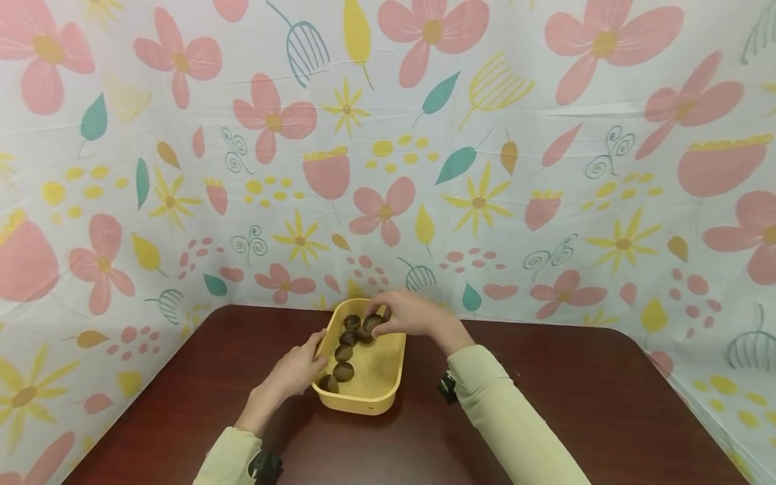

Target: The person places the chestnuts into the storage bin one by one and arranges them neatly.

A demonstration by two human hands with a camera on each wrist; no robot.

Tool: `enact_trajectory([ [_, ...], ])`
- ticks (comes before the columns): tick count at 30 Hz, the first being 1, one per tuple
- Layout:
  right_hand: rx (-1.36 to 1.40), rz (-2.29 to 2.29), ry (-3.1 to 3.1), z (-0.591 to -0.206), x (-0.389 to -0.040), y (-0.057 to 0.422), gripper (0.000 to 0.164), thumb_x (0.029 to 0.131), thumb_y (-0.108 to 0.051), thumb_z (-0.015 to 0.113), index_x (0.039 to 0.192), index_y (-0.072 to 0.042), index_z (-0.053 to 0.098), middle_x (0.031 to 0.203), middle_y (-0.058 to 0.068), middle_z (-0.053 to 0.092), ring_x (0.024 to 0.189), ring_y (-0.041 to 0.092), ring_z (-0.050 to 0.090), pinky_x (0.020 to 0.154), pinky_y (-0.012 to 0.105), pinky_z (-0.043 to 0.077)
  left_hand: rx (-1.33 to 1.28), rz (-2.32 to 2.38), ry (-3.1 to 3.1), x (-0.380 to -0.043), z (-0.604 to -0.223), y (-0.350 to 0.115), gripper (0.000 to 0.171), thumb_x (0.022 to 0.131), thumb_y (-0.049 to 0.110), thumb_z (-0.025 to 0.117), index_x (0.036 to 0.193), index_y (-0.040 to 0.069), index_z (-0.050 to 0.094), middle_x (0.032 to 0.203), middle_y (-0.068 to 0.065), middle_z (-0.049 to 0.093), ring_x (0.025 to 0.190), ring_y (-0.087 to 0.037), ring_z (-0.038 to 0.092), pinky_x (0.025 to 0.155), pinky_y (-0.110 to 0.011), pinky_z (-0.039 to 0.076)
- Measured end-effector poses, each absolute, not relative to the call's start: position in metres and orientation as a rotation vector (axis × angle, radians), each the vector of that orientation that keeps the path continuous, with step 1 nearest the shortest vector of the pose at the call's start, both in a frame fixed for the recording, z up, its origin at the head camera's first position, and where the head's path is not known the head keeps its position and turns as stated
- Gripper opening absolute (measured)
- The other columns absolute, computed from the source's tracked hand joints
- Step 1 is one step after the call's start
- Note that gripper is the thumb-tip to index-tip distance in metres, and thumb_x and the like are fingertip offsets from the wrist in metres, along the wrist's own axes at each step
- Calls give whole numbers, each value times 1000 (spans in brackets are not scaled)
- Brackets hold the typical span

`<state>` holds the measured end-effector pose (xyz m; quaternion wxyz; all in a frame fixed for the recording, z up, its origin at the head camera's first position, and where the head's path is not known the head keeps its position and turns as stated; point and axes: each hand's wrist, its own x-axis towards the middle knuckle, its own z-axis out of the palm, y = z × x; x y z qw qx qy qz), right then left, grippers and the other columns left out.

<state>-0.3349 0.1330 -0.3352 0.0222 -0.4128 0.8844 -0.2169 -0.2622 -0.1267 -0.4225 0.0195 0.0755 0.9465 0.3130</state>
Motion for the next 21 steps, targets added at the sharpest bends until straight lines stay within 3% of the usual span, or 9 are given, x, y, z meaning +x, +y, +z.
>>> enact_trajectory([
  [8,-1147,-817,2625,-350,-358,113,29,85,-22,79,112,-17,70,104,-1,72,73,10,68,63,28,55,225,988,2924,-262,-424,-127,61,101,23,45,157,9,26,58,-1,53,39,-14,43,41,-29,37],
  [14,-1106,-797,2596,-352,-372,101,28,86,-21,78,112,-15,69,107,1,70,67,11,67,64,35,58,208,983,2931,-263,-426,-129,61,101,23,46,157,10,27,60,-1,54,40,-14,44,42,-30,38],
  [21,-1045,-759,2601,-357,-377,92,34,84,-18,80,116,-11,70,111,1,68,75,25,69,62,33,57,221,970,2921,-265,-425,-126,62,101,23,46,157,10,26,58,-1,55,40,-14,44,40,-29,37],
])
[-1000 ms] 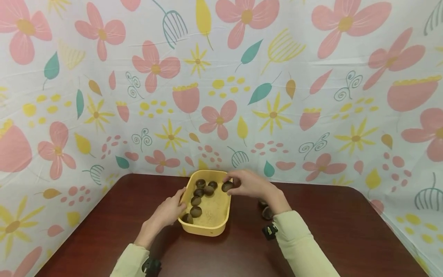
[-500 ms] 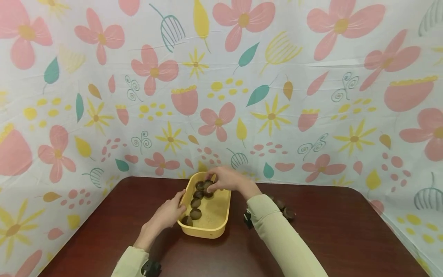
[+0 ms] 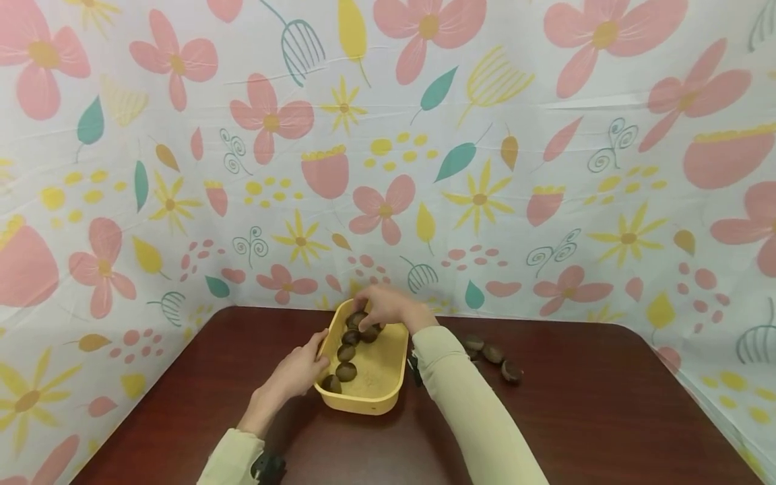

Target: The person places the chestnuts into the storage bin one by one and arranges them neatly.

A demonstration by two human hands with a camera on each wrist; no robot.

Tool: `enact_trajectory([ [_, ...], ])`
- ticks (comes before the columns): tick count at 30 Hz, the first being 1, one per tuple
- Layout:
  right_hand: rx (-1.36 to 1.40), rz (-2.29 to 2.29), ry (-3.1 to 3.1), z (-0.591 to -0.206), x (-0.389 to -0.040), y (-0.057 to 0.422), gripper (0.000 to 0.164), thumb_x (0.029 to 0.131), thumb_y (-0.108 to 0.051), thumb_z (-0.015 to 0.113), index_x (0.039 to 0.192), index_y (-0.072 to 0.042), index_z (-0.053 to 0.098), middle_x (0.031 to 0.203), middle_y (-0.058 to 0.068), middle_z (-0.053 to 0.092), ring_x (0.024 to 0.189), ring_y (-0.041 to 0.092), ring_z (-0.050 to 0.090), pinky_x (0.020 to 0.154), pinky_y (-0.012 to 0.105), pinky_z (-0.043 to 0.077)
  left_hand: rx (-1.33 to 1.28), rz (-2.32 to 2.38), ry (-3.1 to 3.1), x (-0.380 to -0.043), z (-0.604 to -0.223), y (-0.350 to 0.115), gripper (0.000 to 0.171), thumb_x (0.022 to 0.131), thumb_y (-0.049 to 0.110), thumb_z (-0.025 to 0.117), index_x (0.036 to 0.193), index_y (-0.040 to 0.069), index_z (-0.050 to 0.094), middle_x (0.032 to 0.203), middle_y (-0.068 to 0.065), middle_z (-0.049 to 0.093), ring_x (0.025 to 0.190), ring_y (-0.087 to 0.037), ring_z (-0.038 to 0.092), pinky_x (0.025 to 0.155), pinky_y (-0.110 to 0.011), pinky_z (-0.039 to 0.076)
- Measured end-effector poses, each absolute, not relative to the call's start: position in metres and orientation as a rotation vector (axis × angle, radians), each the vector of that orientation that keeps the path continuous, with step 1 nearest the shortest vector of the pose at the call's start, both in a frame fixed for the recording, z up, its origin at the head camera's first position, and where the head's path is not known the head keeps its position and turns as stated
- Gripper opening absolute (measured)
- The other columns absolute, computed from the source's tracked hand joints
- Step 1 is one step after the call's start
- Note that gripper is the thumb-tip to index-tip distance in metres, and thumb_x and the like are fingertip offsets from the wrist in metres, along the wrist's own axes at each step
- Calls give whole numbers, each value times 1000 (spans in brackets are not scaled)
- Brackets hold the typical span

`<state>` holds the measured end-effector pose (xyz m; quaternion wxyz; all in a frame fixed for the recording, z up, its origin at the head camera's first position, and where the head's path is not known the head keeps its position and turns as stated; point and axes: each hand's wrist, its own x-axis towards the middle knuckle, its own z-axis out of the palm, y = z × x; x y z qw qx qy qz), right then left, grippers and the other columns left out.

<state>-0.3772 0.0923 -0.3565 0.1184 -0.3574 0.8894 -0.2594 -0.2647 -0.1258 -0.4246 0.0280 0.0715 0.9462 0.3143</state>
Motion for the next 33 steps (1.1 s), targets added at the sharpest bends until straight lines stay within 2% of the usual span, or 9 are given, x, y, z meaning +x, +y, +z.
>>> enact_trajectory([
  [10,-1019,-495,2600,-360,-377,81,29,81,-18,83,105,-17,68,105,4,64,68,18,63,57,31,53,227,971,2917,-266,-423,-123,61,100,24,46,157,11,27,59,-1,55,41,-14,45,42,-30,37],
  [14,-1025,-334,2590,-362,-373,73,26,82,-19,82,103,-21,68,102,-1,62,68,16,61,57,31,53,219,962,2918,-266,-423,-125,61,101,24,47,157,11,27,59,-2,54,41,-14,44,42,-30,36],
  [18,-1047,-238,2566,-368,-370,65,21,84,-16,79,100,-23,67,100,-5,61,71,19,65,59,34,56,217,951,2939,-266,-424,-128,60,101,24,47,157,10,28,58,-2,53,42,-14,43,43,-30,36],
  [24,-1071,-204,2533,-376,-368,67,24,83,-10,79,101,-21,67,101,-3,62,72,17,66,61,32,58,203,933,2939,-264,-425,-128,60,101,25,47,157,11,28,57,-1,52,42,-14,43,42,-29,36],
  [29,-1058,-196,2508,-380,-365,69,26,84,-2,75,101,-21,67,101,-4,62,71,17,65,61,35,59,212,943,2945,-265,-424,-127,60,101,24,48,156,10,29,58,-1,52,42,-14,44,43,-30,36],
  [33,-1111,-85,2534,-382,-360,66,28,87,0,70,106,-21,68,108,-3,63,69,14,62,55,29,55,209,959,2931,-265,-422,-128,60,101,24,47,157,10,28,56,-1,52,41,-14,43,42,-29,36],
])
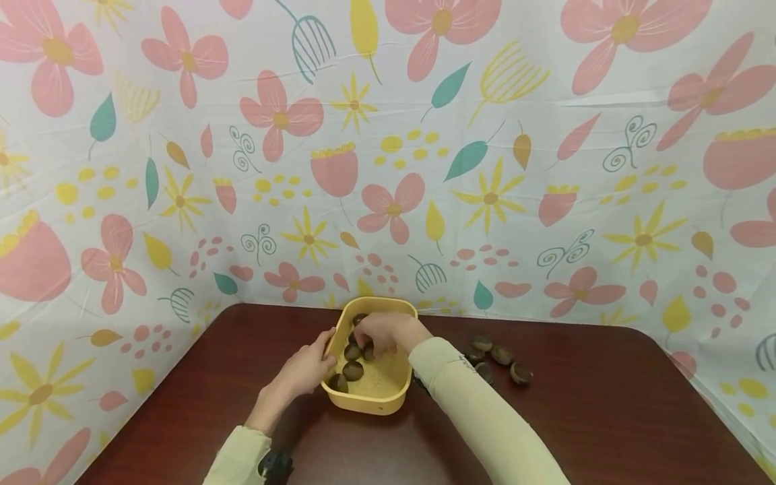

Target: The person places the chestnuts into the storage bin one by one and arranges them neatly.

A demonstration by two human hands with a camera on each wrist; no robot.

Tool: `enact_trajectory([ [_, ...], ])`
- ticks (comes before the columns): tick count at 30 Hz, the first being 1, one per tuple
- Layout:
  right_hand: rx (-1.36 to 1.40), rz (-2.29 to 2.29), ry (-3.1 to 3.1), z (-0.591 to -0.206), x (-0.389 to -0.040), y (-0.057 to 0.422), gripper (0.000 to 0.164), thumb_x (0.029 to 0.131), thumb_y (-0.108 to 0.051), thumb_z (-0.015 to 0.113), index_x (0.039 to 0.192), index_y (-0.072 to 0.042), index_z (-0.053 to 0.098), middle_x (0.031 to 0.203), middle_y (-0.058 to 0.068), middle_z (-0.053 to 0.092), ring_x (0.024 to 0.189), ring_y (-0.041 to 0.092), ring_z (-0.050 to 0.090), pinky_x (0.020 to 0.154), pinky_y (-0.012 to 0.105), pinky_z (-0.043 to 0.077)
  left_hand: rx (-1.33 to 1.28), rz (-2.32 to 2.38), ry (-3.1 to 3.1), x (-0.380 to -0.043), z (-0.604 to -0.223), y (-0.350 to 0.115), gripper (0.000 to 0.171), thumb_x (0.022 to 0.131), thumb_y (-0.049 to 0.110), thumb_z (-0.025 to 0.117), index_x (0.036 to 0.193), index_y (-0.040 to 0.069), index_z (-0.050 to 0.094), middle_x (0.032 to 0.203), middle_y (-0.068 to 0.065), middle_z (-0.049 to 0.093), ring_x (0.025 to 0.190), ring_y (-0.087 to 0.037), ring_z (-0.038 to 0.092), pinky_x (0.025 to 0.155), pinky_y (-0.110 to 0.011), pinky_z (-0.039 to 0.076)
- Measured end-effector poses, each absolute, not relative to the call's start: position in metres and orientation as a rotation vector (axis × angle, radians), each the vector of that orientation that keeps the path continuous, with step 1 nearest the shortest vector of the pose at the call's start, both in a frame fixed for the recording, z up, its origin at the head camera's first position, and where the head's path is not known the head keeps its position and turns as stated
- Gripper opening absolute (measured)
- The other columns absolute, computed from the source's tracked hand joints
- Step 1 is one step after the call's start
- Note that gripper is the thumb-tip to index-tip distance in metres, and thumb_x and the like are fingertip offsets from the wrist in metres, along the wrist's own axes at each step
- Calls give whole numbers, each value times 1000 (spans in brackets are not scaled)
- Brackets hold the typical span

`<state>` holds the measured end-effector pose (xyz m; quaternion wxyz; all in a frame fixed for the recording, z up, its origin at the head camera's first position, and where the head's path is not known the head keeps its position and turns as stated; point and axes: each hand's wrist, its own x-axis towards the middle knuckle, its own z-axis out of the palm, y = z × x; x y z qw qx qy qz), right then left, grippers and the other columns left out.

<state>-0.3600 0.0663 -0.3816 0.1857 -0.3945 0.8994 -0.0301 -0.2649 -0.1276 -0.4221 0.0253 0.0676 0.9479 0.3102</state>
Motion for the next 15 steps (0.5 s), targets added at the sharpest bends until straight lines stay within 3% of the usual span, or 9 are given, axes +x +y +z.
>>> enact_trajectory([
  [3,-1163,5,2551,-379,-356,65,28,89,-1,69,110,-20,68,112,-1,64,70,12,60,54,26,53,216,972,2933,-264,-421,-128,60,101,22,47,156,9,29,55,-1,51,40,-14,43,41,-29,35],
  [11,-1324,-101,2592,-361,-351,84,22,87,-11,75,107,-15,71,108,-1,69,100,15,63,87,30,51,229,972,2937,-264,-423,-127,60,100,21,48,156,9,28,58,0,52,41,-13,44,42,-29,37],
  [15,-1366,-276,2607,-345,-348,106,20,87,-11,74,106,-14,72,106,0,71,97,15,64,85,32,52,235,978,2942,-264,-423,-128,61,99,20,48,156,9,28,58,-1,53,41,-14,46,42,-30,38],
])
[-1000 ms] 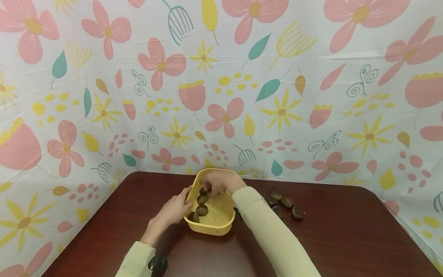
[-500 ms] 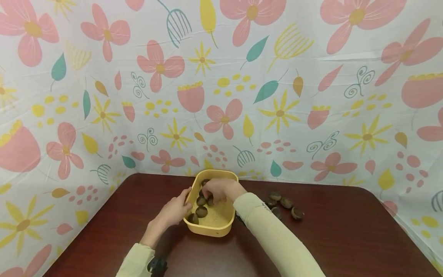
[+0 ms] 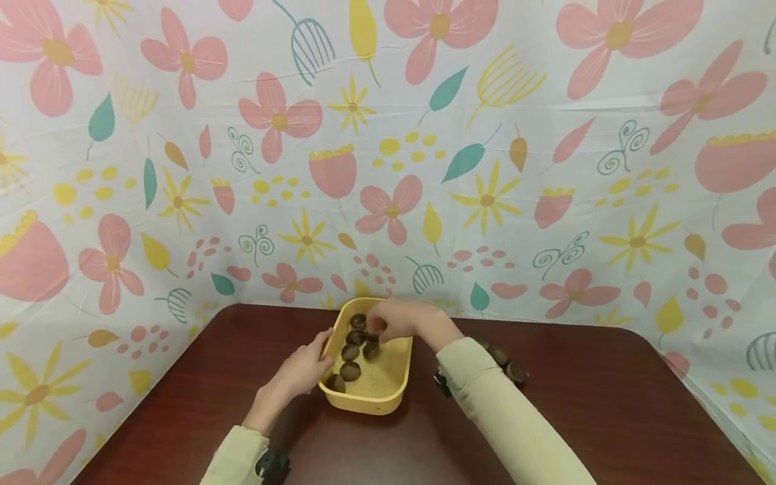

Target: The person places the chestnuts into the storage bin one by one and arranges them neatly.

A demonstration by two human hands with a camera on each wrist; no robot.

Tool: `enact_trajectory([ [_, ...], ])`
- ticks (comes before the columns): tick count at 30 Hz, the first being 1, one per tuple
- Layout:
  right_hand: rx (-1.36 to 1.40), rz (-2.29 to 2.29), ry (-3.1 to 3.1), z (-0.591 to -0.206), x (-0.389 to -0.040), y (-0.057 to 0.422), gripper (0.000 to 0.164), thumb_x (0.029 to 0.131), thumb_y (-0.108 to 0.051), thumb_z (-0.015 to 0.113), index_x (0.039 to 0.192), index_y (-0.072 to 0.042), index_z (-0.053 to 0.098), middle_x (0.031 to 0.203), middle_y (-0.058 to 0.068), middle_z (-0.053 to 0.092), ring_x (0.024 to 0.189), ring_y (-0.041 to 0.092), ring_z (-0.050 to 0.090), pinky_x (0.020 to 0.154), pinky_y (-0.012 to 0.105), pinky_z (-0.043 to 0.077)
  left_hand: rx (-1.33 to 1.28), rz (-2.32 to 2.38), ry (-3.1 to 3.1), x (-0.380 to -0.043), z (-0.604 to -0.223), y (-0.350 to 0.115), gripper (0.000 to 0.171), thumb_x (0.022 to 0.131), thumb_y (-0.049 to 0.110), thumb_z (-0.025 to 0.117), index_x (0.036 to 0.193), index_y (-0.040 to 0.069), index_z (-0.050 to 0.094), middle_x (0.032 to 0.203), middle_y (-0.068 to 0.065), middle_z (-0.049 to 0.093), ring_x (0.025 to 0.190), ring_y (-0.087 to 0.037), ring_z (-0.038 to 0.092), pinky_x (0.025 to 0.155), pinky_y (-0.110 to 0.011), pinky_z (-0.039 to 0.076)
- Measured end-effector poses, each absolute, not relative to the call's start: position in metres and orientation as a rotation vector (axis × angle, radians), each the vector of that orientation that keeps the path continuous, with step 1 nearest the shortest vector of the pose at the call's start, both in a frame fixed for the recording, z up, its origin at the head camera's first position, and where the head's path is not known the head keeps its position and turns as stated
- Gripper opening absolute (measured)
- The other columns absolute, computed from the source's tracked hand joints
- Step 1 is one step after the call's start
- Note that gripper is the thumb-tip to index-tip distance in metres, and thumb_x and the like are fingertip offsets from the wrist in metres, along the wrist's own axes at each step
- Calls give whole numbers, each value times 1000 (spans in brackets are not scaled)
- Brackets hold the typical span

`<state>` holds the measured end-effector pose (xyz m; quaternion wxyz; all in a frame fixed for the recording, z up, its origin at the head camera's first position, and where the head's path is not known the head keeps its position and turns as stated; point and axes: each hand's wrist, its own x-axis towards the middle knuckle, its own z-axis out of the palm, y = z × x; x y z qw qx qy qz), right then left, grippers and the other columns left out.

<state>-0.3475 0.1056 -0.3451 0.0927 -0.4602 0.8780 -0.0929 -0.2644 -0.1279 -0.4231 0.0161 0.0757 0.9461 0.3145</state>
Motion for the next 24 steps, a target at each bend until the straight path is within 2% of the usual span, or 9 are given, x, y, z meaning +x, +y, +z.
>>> enact_trajectory([
  [8,-1369,-496,2665,-322,-327,153,16,90,-14,70,107,-17,71,105,-2,70,87,13,67,80,34,56,233,988,2918,-264,-423,-128,62,100,21,47,157,9,26,57,0,52,40,-13,43,41,-28,35],
  [11,-1321,-536,2703,-318,-316,171,15,92,-18,69,106,-21,70,104,-4,69,90,12,66,82,37,56,229,981,2923,-264,-422,-127,62,100,21,47,157,9,27,57,0,52,40,-14,43,41,-29,36],
  [16,-1273,-595,2752,-319,-302,204,14,93,-19,70,106,-21,69,107,-3,69,96,20,68,84,42,56,239,959,2939,-265,-420,-126,61,100,22,47,157,10,27,56,0,51,39,-13,44,42,-29,36],
  [24,-1062,-735,2852,-347,-281,247,16,94,-32,68,110,-29,67,104,-13,67,90,4,62,79,32,53,221,961,2942,-262,-422,-124,62,100,21,47,157,8,27,58,-1,51,40,-14,42,41,-29,35],
])
